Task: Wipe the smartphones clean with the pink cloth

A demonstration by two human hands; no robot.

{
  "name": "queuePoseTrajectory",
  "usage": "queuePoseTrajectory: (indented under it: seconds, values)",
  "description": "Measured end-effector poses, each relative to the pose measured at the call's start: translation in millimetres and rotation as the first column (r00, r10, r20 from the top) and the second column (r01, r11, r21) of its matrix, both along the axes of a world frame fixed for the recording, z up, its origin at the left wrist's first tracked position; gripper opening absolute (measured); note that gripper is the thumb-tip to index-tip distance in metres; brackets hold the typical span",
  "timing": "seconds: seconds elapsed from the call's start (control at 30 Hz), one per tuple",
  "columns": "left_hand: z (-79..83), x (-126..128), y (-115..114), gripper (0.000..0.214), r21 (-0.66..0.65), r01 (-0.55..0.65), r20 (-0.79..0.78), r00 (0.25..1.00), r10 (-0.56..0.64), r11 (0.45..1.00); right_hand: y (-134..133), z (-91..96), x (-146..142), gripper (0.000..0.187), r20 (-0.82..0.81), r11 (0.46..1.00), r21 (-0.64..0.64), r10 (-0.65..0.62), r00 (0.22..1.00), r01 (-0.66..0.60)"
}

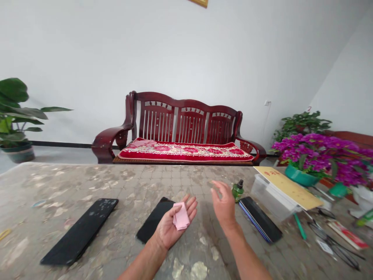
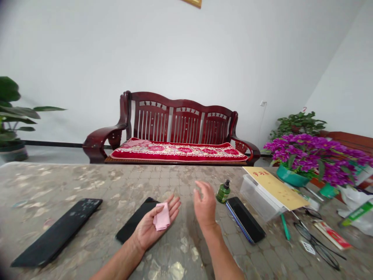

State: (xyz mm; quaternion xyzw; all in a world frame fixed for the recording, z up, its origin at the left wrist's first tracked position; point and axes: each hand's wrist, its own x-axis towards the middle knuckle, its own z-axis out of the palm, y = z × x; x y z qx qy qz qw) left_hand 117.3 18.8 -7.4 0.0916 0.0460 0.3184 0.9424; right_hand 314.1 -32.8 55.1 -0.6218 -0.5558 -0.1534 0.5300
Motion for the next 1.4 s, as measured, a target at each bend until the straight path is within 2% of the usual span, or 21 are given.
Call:
queuePoseTrajectory:
  seconds: [0.03, 0.1, 0.17, 0.2, 0.33, 0.43, 0.57, 0.7, 0.8, 0.9, 1.03, 1.1, 1.2, 1.3, 1.4]
  values:
    - [-1.4, -1, 3, 0.055, 0.004, -0.013, -0.026, 1.000, 0.013, 1.000, -1, 0.8, 20, 0.030, -0.045, 0.986, 0.090, -0.134, 0.990, 0.138]
    - [-1.8, -3, 8, 0.061, -0.004, -0.047, -0.069, 0.996, 0.047, 0.999, -3, 3.0, 57, 0.044, -0.121, 0.918, 0.144, -0.354, 0.927, 0.369]
    - [0.9, -4, 10, 0.062, -0.018, -0.082, -0.100, 0.992, 0.079, 0.997, -4, 3.3, 84, 0.062, -0.107, 0.860, 0.073, -0.497, 0.861, 0.505]
    - [3.3, -4, 10, 0.061, -0.020, -0.097, -0.112, 0.989, 0.095, 0.995, -4, 2.2, 93, 0.068, -0.071, 0.846, -0.016, -0.532, 0.844, 0.532]
    - [15.1, -3, 5, 0.049, 0.044, -0.167, -0.153, 0.973, 0.172, 0.985, -2, -9.0, 108, 0.085, 0.050, 0.756, -0.340, -0.579, 0.813, 0.560]
    - [20.0, -3, 2, 0.040, 0.089, -0.204, -0.140, 0.967, 0.215, 0.975, 0, -17.4, 111, 0.088, 0.086, 0.686, -0.484, -0.580, 0.810, 0.543]
    - [18.5, -6, 3, 0.035, 0.083, -0.216, -0.128, 0.966, 0.225, 0.973, 3, -22.4, 115, 0.083, 0.096, 0.648, -0.563, -0.564, 0.820, 0.512]
    - [16.9, -9, 4, 0.040, 0.086, -0.210, -0.147, 0.964, 0.221, 0.974, 4, -24.1, 117, 0.076, 0.095, 0.647, -0.574, -0.556, 0.826, 0.501]
    - [17.8, -8, 3, 0.042, 0.081, -0.207, -0.155, 0.964, 0.218, 0.975, 3, -25.2, 114, 0.073, 0.053, 0.671, -0.599, -0.513, 0.857, 0.438]
    - [18.4, -7, 1, 0.040, 0.062, -0.199, -0.184, 0.961, 0.207, 0.978, -1, -26.8, 102, 0.075, -0.015, 0.725, -0.608, -0.417, 0.909, 0.323]
    - [17.9, -5, -1, 0.039, 0.044, -0.184, -0.213, 0.959, 0.189, 0.982, -11, -28.7, 68, 0.076, -0.148, 0.838, -0.543, -0.169, 0.974, 0.063]
    - [17.9, -5, -1, 0.040, 0.041, -0.181, -0.196, 0.963, 0.186, 0.983, -17, -29.1, 48, 0.074, -0.210, 0.858, -0.505, -0.022, 0.977, -0.090]
    - [19.1, -6, -1, 0.043, 0.043, -0.186, -0.163, 0.968, 0.190, 0.982, -25, -29.7, 21, 0.076, -0.283, 0.837, -0.465, 0.170, 0.944, -0.289]
    - [21.7, -6, 0, 0.044, 0.060, -0.226, -0.155, 0.960, 0.233, 0.972, -31, -29.9, 5, 0.077, -0.351, 0.803, -0.422, 0.282, 0.893, -0.420]
    - [26.0, -4, 0, 0.044, 0.090, -0.288, -0.178, 0.937, 0.300, 0.953, -33, -29.1, 0, 0.077, -0.471, 0.764, -0.323, 0.381, 0.795, -0.558]
